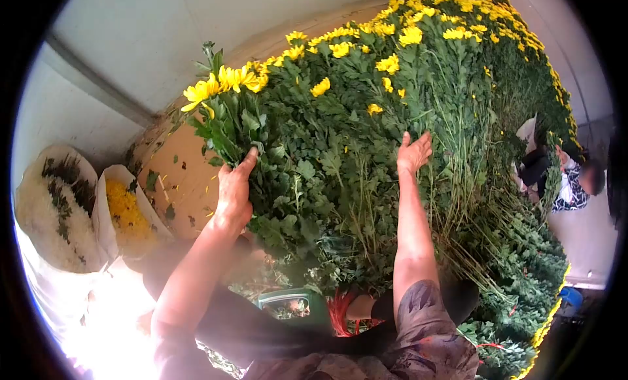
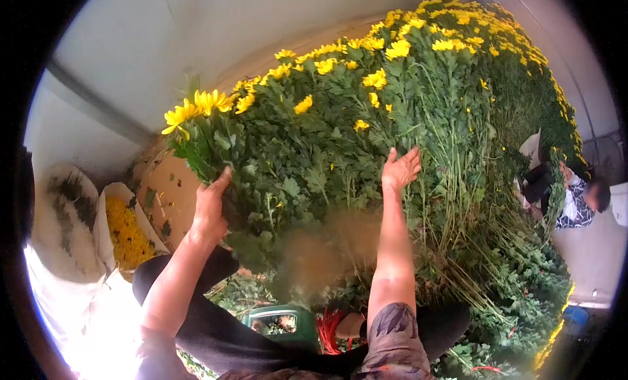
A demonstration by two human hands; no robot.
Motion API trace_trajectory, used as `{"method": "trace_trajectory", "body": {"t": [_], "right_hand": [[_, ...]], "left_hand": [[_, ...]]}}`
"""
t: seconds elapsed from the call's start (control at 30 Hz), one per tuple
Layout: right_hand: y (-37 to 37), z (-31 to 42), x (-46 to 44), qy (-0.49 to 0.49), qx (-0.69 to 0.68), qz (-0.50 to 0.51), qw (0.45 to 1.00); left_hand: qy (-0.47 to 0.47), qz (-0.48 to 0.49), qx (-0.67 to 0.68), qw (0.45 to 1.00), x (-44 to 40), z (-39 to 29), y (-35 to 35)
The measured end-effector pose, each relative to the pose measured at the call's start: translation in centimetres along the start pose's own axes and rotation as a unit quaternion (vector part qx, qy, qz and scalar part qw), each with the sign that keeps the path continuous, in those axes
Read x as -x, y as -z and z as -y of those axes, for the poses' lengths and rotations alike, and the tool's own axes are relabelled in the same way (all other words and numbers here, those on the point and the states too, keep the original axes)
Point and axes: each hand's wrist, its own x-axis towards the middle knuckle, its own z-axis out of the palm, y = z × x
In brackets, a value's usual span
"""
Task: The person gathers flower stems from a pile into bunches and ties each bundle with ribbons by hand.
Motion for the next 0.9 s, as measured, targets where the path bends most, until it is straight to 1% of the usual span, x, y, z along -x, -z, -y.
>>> {"method": "trace_trajectory", "body": {"t": [0.03,0.1,0.13,0.17,0.2,0.23,0.27,0.3,0.33,0.37,0.4,0.43,0.5,0.57,0.6,0.63,0.7,0.73,0.77,0.8,0.83,0.87,0.9], "right_hand": [[0.4,-0.2,-0.4,-0.005,0.002,-0.001,1.0],[1.4,-0.6,-1.2,0.069,0.025,0.156,0.985],[1.3,-0.8,-1.6,0.136,-0.008,0.133,0.982],[1.2,-1.1,-1.3,0.137,-0.007,0.134,0.981],[1.1,-1.4,-0.2,0.135,-0.064,0.129,0.98],[2.2,-0.2,1.3,0.138,-0.126,0.125,0.974],[3.4,1.0,3.5,0.154,-0.211,0.069,0.963],[4.6,1.7,5.5,0.142,-0.281,0.107,0.943],[5.3,2.1,7.8,0.179,-0.375,0.119,0.902],[7.6,3.1,10.6,0.126,-0.364,0.212,0.898],[10.5,4.6,12.5,0.033,-0.29,0.368,0.883],[7.9,3.5,15.6,0.112,-0.367,0.331,0.862],[9.6,4.3,18.9,0.179,-0.374,0.369,0.832],[11.0,5.2,20.9,0.22,-0.365,0.399,0.812],[11.7,5.6,21.2,0.23,-0.359,0.412,0.806],[13.6,6.9,20.7,0.188,-0.31,0.465,0.808],[12.5,6.4,20.8,0.187,-0.305,0.455,0.816],[12.2,6.2,20.5,0.186,-0.298,0.444,0.824],[12.6,6.2,19.8,0.062,-0.304,0.544,0.779],[12.2,6.0,20.6,-0.001,-0.331,0.551,0.766],[11.8,5.5,20.9,-0.002,-0.314,0.567,0.761],[11.3,5.0,21.2,-0.003,-0.297,0.583,0.756],[10.9,4.5,21.6,-0.004,-0.279,0.599,0.751]], "left_hand": [[-0.01,0.016,-0.006,1.0,-0.2,0.2,0.0],[-0.016,0.023,-0.013,1.0,-0.3,0.5,-0.6],[-0.024,0.027,-0.015,0.999,-0.2,0.5,-0.9],[-0.023,0.025,-0.015,0.999,-0.3,0.6,-1.0],[0.018,0.032,-0.022,0.999,-0.3,0.6,-1.2],[0.053,0.035,-0.028,0.998,-0.5,0.3,-1.2],[0.058,0.043,0.006,0.997,-0.7,0.5,-1.4],[0.048,0.016,0.016,0.999,-0.4,0.3,-1.7],[0.067,0.034,0.045,0.996,-0.9,0.6,-1.5],[0.086,0.054,0.074,0.992,-1.3,0.8,-1.4],[0.106,0.056,0.081,0.989,-1.1,0.6,-1.4],[0.129,0.061,0.088,0.986,-0.9,0.5,-1.6],[0.12,0.058,0.096,0.986,-0.7,0.8,-1.6],[0.101,0.101,0.077,0.987,-1.4,1.8,-0.6],[0.067,0.126,0.065,0.988,-1.7,2.0,-0.1],[0.066,0.126,0.065,0.988,-1.6,2.1,-0.2],[0.057,0.119,0.058,0.99,-1.3,2.4,-0.4],[0.051,0.136,0.056,0.988,-0.8,2.3,-0.8],[0.106,0.059,-0.003,0.993,-0.7,2.0,-1.6],[0.044,0.11,-0.035,0.992,0.2,2.3,-2.1],[-0.018,0.161,-0.065,0.985,2.2,1.1,-3.2],[-0.024,0.216,-0.035,0.975,1.4,1.6,-3.2],[-0.01,0.2,-0.036,0.979,1.0,2.3,-3.0]]}}
